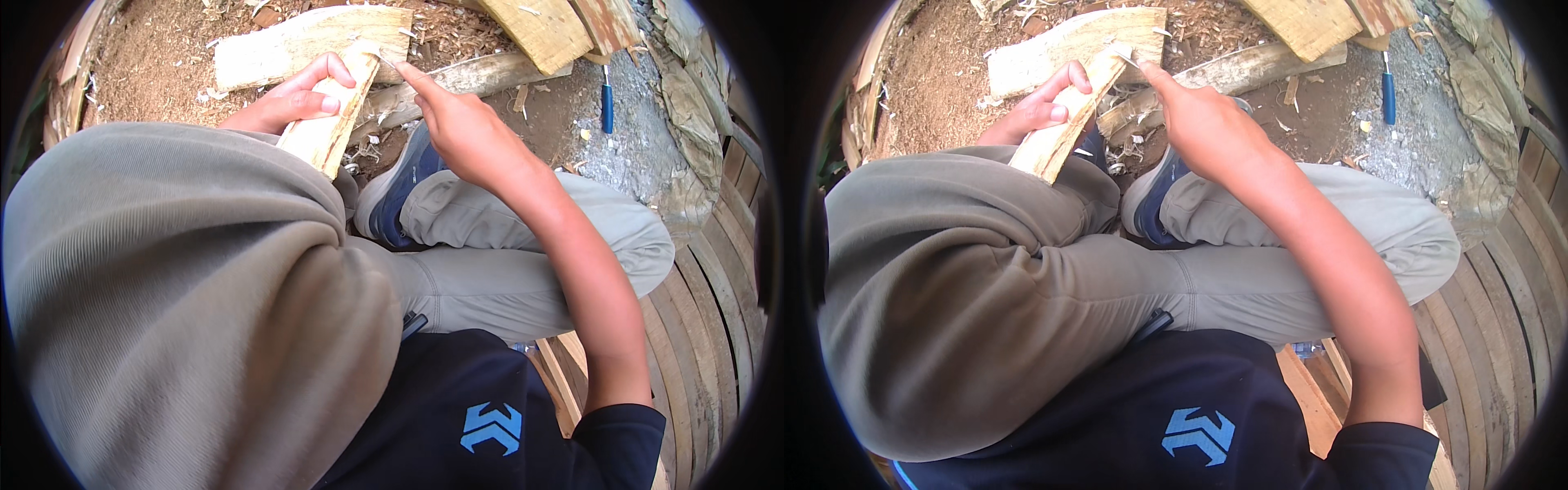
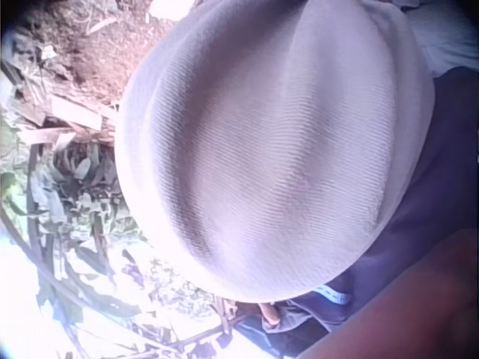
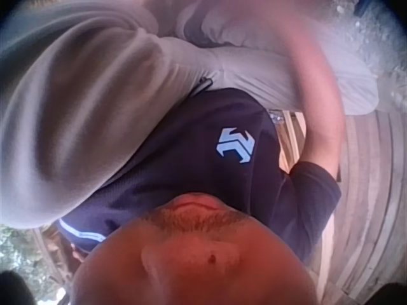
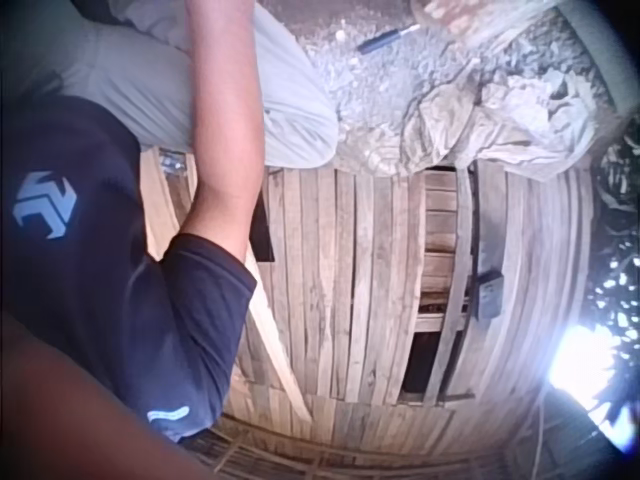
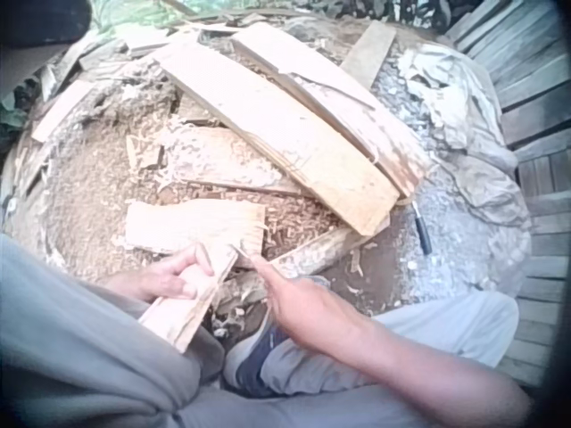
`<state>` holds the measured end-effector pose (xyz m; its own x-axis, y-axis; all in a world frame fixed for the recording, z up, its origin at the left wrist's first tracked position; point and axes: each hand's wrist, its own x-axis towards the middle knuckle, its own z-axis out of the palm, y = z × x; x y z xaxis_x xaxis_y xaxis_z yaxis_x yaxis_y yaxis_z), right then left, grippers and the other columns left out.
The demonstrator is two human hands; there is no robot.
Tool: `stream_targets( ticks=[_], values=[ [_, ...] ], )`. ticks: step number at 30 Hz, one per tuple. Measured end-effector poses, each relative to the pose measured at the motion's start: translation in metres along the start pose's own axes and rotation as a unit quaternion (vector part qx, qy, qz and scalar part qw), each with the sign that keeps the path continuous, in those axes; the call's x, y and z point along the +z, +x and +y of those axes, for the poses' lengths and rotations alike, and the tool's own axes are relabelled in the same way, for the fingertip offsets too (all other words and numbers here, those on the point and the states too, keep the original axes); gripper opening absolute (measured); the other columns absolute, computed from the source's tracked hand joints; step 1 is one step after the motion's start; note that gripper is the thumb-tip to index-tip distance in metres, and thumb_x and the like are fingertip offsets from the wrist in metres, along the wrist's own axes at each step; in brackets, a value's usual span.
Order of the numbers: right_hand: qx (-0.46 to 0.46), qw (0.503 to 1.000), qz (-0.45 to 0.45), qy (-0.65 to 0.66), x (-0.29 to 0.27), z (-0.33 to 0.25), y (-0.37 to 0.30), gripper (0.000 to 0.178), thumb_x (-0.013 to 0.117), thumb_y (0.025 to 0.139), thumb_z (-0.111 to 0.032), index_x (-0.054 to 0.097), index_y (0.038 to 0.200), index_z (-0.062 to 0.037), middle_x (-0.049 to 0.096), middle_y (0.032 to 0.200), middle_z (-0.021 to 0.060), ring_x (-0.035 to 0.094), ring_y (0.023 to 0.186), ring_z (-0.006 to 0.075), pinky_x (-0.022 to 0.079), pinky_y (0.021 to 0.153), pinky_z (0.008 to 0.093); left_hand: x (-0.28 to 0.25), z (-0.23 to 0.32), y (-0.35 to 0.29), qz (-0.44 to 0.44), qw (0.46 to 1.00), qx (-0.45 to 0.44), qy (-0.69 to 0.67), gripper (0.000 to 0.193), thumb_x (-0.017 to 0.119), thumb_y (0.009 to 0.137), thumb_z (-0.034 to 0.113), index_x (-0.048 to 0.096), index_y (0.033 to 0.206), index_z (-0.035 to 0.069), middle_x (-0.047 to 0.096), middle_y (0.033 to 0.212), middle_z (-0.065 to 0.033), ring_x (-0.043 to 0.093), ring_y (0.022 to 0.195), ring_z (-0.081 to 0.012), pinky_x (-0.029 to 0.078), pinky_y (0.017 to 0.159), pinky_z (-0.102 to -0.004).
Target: The person sits cross-legged on the ground and uses a curved knife to shave and shape a small piece of wood. They repeatedly scrape the wood's surface, creating shavings, and occasionally pause to inspect the piece before continuing to carve.
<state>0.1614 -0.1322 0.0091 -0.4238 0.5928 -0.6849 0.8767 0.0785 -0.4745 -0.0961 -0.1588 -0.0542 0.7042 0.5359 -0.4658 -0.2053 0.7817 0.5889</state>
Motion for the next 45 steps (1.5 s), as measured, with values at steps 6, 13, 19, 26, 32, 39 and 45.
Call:
stream_targets(
  ticks=[6, 13, 19, 26, 32, 39, 45],
  values=[
    [-0.013, 0.999, 0.037, 0.032, 0.001, 0.007, 0.002, 0.039, 0.045, 0.102, -0.025, 0.052, 0.140, -0.0184, 0.067, 0.092, 0.0266, 0.064, 0.089, 0.0447, 0.051, 0.080, 0.0516, -0.004, -0.005, 0.003, -0.004, 1.000, 0.007, 0.006, 0.040, 0.064, 0.089, 0.033, 0.045, 0.120, 0.016, 0.055, 0.097, -0.0032, 0.053, 0.088, -0.0086, 0.039, 0.075, -0.0269],
    [-0.037, 0.997, 0.068, 0.012, 0.001, 0.013, 0.010, 0.038, 0.047, 0.100, -0.020, 0.056, 0.137, -0.0222, 0.067, 0.091, 0.0264, 0.064, 0.089, 0.0435, 0.051, 0.080, 0.0512, -0.006, -0.005, 0.002, -0.003, 1.000, 0.012, 0.013, 0.041, 0.064, 0.089, 0.035, 0.045, 0.120, 0.016, 0.054, 0.097, -0.0032, 0.052, 0.088, -0.0087, 0.039, 0.074, -0.0271],
    [-0.020, 0.996, 0.080, 0.017, 0.011, 0.009, 0.005, 0.043, 0.047, 0.097, -0.013, 0.056, 0.137, -0.0239, 0.067, 0.089, 0.0248, 0.065, 0.083, 0.0435, 0.052, 0.075, 0.0522, -0.004, -0.008, 0.002, 0.001, 1.000, 0.015, -0.004, 0.040, 0.063, 0.089, 0.035, 0.045, 0.120, 0.016, 0.054, 0.093, -0.0026, 0.052, 0.086, -0.0080, 0.038, 0.074, -0.0255],
    [0.001, 0.997, 0.078, -0.023, 0.014, 0.003, 0.006, 0.048, 0.043, 0.095, -0.007, 0.055, 0.139, -0.0216, 0.067, 0.095, 0.0238, 0.066, 0.089, 0.0415, 0.052, 0.078, 0.0512, -0.008, -0.002, 0.003, -0.004, 0.999, 0.000, 0.032, 0.040, 0.063, 0.089, 0.035, 0.045, 0.120, 0.016, 0.053, 0.096, -0.0022, 0.051, 0.088, -0.0081, 0.039, 0.075, -0.0255],
    [-0.046, 0.995, 0.087, 0.005, 0.011, 0.021, 0.035, 0.042, 0.045, 0.098, -0.011, 0.057, 0.137, -0.0169, 0.063, 0.091, 0.0317, 0.064, 0.088, 0.0452, 0.050, 0.081, 0.0508, -0.012, -0.005, 0.005, -0.009, 1.000, 0.007, 0.027, 0.041, 0.065, 0.088, 0.035, 0.046, 0.119, 0.016, 0.053, 0.108, -0.0039, 0.052, 0.095, -0.0116, 0.039, 0.083, -0.0279],
    [-0.032, 0.999, 0.042, 0.012, -0.006, 0.009, 0.015, 0.045, 0.044, 0.096, -0.008, 0.057, 0.138, -0.0167, 0.065, 0.094, 0.0279, 0.064, 0.087, 0.0424, 0.051, 0.079, 0.0487, 0.000, 0.003, -0.005, 0.021, 0.999, -0.030, -0.009, 0.039, 0.065, 0.089, 0.037, 0.047, 0.116, 0.016, 0.053, 0.105, -0.0019, 0.050, 0.099, -0.0097, 0.038, 0.085, -0.0293],
    [-0.051, 0.995, 0.064, -0.064, -0.011, 0.004, 0.000, 0.051, 0.043, 0.092, -0.001, 0.055, 0.139, -0.0127, 0.068, 0.092, 0.0225, 0.068, 0.088, 0.0378, 0.053, 0.077, 0.0473, 0.011, 0.010, 0.001, 0.058, 0.998, -0.030, 0.013, 0.032, 0.064, 0.090, 0.032, 0.048, 0.113, 0.016, 0.053, 0.099, -0.0006, 0.051, 0.093, -0.0092, 0.038, 0.083, -0.0277]
  ],
)
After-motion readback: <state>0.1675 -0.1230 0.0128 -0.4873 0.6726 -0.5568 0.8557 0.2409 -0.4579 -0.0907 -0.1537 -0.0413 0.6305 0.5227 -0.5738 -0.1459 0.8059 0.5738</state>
